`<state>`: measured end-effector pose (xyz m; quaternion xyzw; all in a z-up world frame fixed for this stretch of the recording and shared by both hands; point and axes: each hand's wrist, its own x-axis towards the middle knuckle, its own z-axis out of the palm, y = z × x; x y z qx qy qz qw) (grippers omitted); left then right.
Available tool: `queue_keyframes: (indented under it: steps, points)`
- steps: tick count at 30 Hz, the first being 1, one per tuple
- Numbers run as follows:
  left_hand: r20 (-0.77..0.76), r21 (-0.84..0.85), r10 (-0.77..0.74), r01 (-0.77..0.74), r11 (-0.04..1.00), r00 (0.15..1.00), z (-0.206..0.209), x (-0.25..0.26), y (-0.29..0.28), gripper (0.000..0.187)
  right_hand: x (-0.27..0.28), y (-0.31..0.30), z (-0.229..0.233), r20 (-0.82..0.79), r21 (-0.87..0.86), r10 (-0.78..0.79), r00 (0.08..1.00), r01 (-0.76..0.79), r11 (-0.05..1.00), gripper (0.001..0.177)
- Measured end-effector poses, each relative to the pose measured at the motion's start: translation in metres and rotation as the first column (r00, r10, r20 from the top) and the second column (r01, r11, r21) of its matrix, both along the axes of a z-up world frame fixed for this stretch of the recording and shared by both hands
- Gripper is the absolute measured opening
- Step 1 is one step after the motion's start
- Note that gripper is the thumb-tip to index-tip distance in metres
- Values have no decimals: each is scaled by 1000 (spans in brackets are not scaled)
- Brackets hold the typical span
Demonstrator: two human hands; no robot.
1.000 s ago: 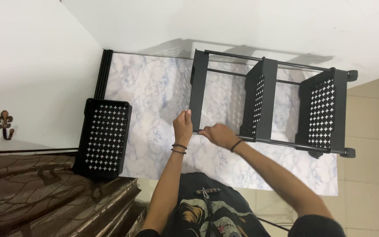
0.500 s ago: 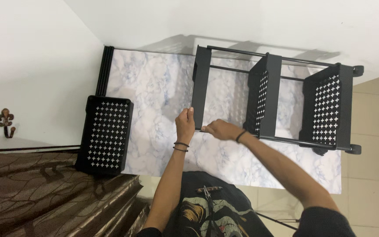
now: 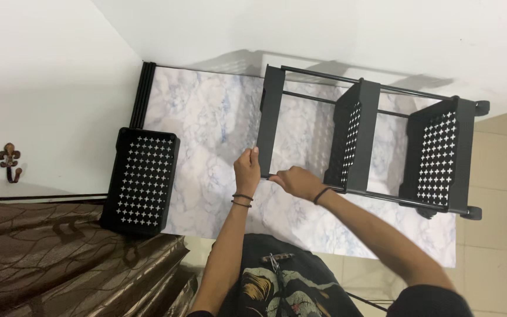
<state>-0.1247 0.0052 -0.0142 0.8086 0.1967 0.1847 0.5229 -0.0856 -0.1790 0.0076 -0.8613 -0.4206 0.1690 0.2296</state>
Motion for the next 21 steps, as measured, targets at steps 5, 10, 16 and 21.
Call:
queue_keyframes:
  steps: [5, 10, 16, 21]
  points:
    - [-46, -3, 36, -36, 999, 998, 3, -3, -5, 46, -24, -1, -2, 341, -46, -85, 936, 107, 993, 48]
    - [-27, 33, 22, -21, 999, 999, 5, -3, -4, 48, -27, -3, -9, 389, 14, -103, 915, 106, 994, 49]
    - [-77, -42, -29, 26, 999, 997, 5, 1, 0, 47, 18, -4, -11, -182, 165, 153, 971, -123, 979, 61]
    - [-46, -55, -72, 69, 996, 996, 1, -4, 3, 48, 46, 7, 9, -910, -363, -329, 253, -104, 926, 60]
